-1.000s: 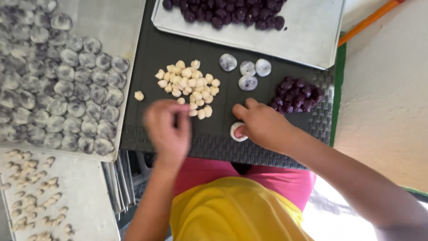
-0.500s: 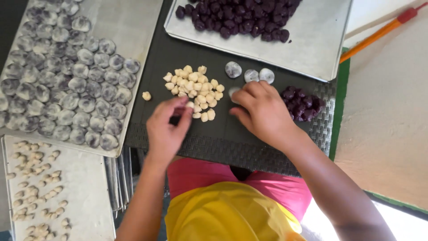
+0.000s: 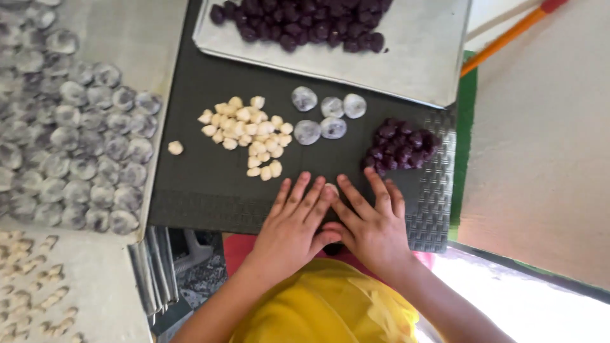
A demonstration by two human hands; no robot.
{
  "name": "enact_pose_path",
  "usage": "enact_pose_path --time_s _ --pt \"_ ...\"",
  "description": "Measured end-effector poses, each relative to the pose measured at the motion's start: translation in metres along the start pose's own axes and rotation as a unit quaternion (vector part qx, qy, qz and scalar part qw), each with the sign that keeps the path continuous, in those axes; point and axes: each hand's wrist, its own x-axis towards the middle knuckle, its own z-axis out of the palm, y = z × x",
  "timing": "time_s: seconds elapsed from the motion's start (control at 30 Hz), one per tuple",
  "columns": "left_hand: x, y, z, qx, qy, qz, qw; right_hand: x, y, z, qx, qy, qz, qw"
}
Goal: Filling small white dough balls with a purple filling and sealing them by hand.
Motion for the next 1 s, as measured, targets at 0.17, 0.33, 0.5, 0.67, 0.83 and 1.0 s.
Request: enact_pose_path --time_s 0.17,0.33,0.5,0.67,0.83,1.0 --pt "0.003 0.000 -0.004 0.042 -0.010 -0.008 0.999 0.021 0.011 -0.015 -0.031 -0.013 0.005 0.999" --pt "-0.002 0.000 -0.012 0.032 -0.006 -0.011 0.999 0.030 0.081 -0.009 -0.122 0.046 -0.014 0.991" --pt "-0.005 -0.009 0.002 0.042 0.025 -0.020 0.999 0.008 0.117 -0.015 -0.117 0.035 0.043 0.992" --pt "0.015 -0.020 0.025 0.045 0.096 -0.093 0.990 0.033 0.057 -0.041 0.228 0.079 0.157 0.958" --pt "0.038 -0.018 0.009 -0.046 0.069 -0.165 0.983 0.018 0.000 0.015 0.191 0.086 0.108 0.972" --pt "0.033 -0.021 0.008 -0.059 0.083 -0.147 0.984 0.010 -0.005 0.003 0.127 0.045 0.023 0.991"
